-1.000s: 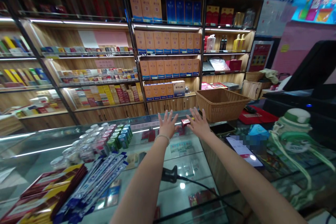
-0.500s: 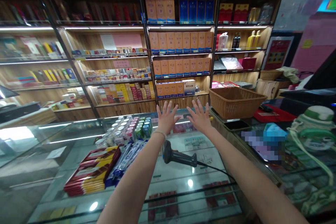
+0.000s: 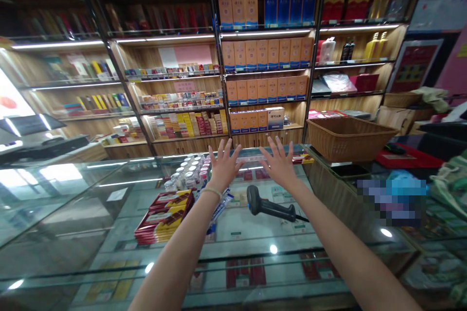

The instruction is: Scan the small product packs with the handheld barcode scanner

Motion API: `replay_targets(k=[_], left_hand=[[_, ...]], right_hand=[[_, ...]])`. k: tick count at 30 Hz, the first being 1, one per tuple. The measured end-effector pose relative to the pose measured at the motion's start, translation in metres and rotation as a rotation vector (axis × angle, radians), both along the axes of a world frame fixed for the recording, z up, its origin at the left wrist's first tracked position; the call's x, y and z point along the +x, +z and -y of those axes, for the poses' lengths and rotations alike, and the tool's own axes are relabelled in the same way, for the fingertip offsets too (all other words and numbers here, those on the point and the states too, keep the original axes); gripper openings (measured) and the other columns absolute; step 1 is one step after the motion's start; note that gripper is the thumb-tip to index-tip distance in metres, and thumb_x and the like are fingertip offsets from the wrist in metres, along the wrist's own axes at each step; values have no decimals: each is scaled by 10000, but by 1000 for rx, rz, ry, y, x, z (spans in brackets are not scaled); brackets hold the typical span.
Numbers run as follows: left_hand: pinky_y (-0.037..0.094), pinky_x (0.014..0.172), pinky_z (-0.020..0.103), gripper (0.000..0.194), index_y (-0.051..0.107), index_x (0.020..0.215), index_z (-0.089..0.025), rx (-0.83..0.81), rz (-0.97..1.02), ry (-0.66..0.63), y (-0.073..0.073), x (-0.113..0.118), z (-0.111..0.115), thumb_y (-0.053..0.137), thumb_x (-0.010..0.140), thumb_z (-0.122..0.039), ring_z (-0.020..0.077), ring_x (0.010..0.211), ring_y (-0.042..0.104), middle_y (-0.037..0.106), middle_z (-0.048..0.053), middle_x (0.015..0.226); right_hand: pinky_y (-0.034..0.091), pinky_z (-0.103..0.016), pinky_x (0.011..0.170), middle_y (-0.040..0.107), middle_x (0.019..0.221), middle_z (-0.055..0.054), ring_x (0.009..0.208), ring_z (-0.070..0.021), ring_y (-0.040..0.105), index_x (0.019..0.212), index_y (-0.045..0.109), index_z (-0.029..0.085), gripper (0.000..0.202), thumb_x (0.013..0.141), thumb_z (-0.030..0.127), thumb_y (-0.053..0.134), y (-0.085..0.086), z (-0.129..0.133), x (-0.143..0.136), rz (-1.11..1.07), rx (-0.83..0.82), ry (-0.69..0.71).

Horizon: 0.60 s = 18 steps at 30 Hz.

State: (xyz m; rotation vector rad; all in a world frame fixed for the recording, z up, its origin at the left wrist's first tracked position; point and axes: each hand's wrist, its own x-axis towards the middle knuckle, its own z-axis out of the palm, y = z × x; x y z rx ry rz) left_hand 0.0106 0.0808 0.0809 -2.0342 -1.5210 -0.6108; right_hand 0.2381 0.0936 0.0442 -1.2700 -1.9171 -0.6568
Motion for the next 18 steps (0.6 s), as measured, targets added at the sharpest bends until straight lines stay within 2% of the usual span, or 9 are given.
replay_targets(k=[8,13,18], left_hand=[[-68,1261,721,586,489,1561,-313,-10,-1,21,6,-18,28,500,1015,-524,382,1606,207,324,114,1718],[-46,1275,703,570,502,1553,-327,0,22,41,4,-29,49,512,1014,-511,382,1603,216,320,101,1721],[-18,1275,707,523,553,1512,-342,-7,32,52,1,-44,70,520,1015,-503,383,1597,231,345,96,1711]], right_hand=[[-88,-685,1251,335,1705,-135,1584,-360,217,1464,599,264,491,1040,481,480,3,20,-20,2,-4,10],[-76,-688,1250,289,1724,-131,1592,-362,191,1470,591,272,492,1043,485,470,5,38,-32,7,-39,-7],[-32,-708,1240,328,1708,-138,1579,-378,228,1449,615,287,474,1038,498,510,6,56,-47,-27,-39,14]])
